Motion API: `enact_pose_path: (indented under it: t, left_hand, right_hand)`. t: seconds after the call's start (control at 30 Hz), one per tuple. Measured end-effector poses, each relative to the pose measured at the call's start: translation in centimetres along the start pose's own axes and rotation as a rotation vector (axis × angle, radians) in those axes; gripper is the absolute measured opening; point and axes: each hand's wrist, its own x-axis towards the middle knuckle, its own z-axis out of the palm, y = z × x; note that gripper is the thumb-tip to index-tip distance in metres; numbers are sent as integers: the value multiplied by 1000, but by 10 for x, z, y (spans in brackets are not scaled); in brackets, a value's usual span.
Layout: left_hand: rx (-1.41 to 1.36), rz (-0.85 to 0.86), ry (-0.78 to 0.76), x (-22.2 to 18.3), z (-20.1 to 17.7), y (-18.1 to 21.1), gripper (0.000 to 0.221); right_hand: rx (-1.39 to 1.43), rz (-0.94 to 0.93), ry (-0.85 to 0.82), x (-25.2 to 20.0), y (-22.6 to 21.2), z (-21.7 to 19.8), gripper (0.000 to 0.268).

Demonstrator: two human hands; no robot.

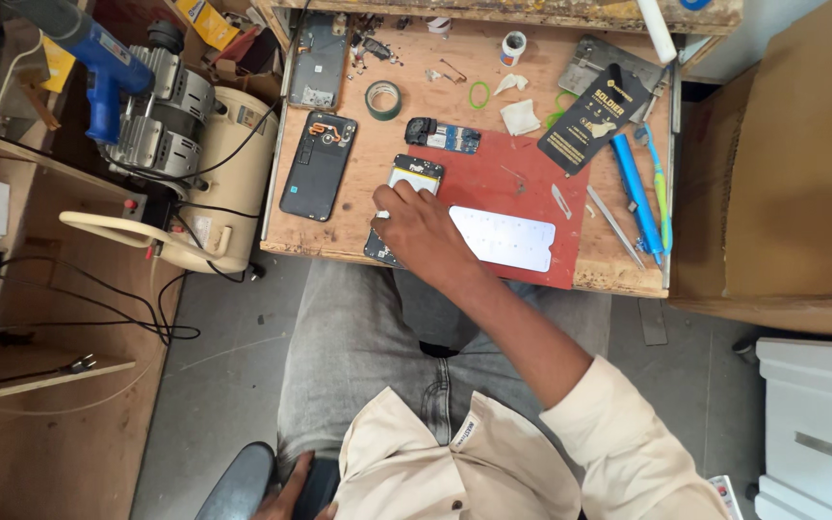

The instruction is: The person takes a photo of the workbench with a phone, then picks up a replacement screen assembly and peels away protective plastic films by hand before placing the screen onto a phone frame.

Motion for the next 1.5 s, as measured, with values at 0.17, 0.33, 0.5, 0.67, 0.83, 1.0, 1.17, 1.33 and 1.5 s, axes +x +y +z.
enact_pose_path:
  t: [0.17,0.33,0.5,0.67,0.83,1.0,1.17,1.33,1.5]
  left_hand:
    - [61,-293,-151,12,-16,28,105]
    - [-2,-249,35,-3,-52,72,91]
    - [-1,-207,39,8,-97,107,84]
    - [52,-262,-34,6,-126,131,77]
    - [164,-213,-75,14,-133,138,77]
    - [125,-239,-31,12,-126,128,81]
    - [143,-368,-41,3,-127,131,93]
    - [172,-243,20,17,-139,162,79]
    - [199,-228,-6,23,-146,182,59]
  right_hand:
    - [-90,-16,-113,12,-1,6,5]
    - [-87,52,-173,17,1,19,6]
    - [-71,64,-147,28,5,26,5]
    - [-111,-34,-203,28,0,23,4]
    - [-165,-133,-159,22,-2,23,6]
    - [-142,-24,-140,21,12,31,5]
    - [-86,27,-116,24,14,38,6]
    - [-82,-39,-140,20,5,34,6]
    - [-147,-193,-63,14,0,31,8]
